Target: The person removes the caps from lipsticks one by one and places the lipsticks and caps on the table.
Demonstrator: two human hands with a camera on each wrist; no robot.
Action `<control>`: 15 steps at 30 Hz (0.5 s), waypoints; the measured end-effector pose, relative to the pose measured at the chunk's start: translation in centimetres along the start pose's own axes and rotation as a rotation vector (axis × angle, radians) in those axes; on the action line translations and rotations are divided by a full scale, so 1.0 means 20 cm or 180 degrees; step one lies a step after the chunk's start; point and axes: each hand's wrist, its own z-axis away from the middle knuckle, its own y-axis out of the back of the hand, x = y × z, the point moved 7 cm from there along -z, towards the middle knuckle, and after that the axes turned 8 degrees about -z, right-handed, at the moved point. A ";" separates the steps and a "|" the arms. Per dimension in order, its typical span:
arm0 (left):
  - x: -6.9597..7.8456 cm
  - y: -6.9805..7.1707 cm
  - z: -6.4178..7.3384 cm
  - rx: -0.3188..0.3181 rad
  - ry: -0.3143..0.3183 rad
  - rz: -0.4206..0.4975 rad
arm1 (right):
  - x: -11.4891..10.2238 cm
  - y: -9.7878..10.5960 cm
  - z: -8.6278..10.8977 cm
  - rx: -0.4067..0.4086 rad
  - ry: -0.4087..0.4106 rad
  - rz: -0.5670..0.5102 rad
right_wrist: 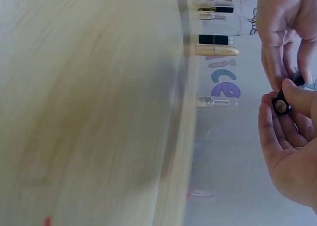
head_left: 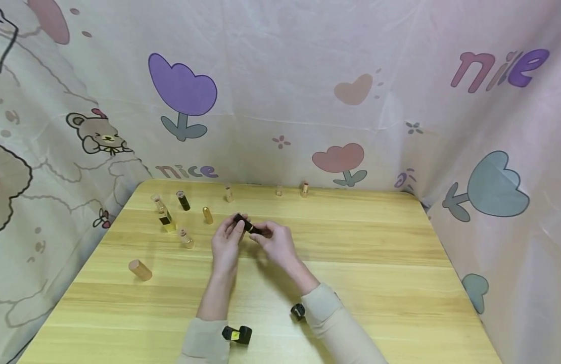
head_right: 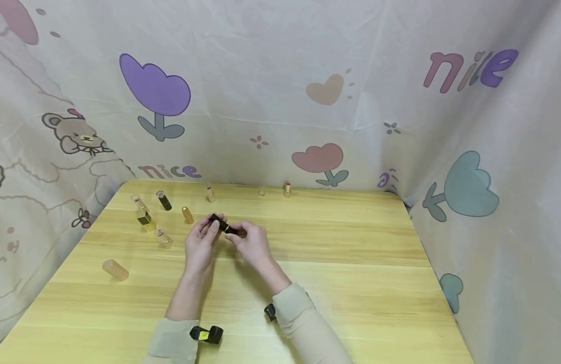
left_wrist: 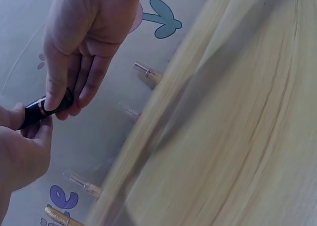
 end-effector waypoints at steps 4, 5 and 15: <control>-0.01 -0.01 0.00 -0.0067 0.0003 0.0171 | -0.01 -0.01 0.00 -0.0064 0.0012 0.0013; -0.01 -0.01 0.00 -0.0052 0.0006 0.0172 | -0.01 -0.01 0.00 -0.0082 0.0018 0.0023; 0.03 0.03 0.01 0.0348 -0.0152 0.0015 | -0.09 -0.04 0.00 -0.0085 0.0511 0.0508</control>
